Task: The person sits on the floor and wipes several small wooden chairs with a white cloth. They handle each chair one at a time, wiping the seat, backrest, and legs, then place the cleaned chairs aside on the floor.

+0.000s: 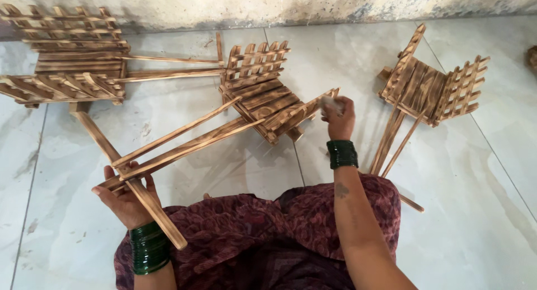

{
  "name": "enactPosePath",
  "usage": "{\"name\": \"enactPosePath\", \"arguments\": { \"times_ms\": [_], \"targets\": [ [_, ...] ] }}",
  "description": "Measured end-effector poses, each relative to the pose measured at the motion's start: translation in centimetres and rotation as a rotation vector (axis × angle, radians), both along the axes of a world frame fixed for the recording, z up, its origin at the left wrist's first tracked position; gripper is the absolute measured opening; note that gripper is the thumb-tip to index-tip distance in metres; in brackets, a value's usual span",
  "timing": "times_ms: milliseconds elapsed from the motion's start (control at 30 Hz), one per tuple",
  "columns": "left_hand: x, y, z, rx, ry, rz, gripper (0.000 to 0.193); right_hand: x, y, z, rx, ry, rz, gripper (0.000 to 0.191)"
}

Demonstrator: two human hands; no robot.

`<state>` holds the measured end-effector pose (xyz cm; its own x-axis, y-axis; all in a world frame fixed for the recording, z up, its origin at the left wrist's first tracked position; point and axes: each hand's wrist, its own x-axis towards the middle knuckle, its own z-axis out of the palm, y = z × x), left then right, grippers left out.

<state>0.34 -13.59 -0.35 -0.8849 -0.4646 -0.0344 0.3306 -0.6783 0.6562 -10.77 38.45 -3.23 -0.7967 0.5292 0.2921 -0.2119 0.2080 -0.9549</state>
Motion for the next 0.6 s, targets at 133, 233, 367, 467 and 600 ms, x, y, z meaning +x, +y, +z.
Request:
{"name": "enactPosePath", "arguments": {
  "times_ms": [133,233,367,467,600],
  "targets": [
    [-0.2,-0.1,-0.4,0.030,-0.004,-0.001,0.067,0.3,0.3,0.4,0.084,-0.195,0.130,0.018],
    [0.0,-0.4,-0.6,0.027,-0.018,0.012,0.067,0.6,1.3,0.5,0.134,-0.431,0.056,0.017],
    [-0.1,-0.4,-0.7,0.033,-0.022,0.014,0.069,0.2,2.2,0.2,0.280,-0.069,-0.083,0.020],
    [-0.2,-0.3,-0.6,0.031,-0.035,0.019,0.068,-0.4,2.0,-0.2,0.423,-0.201,-0.044,0.018],
    [-0.2,-0.2,-0.4,-0.008,-0.025,0.010,0.066,-0.6,2.9,-0.5,0.462,-0.540,-0.066,0.015]
  ]
}}
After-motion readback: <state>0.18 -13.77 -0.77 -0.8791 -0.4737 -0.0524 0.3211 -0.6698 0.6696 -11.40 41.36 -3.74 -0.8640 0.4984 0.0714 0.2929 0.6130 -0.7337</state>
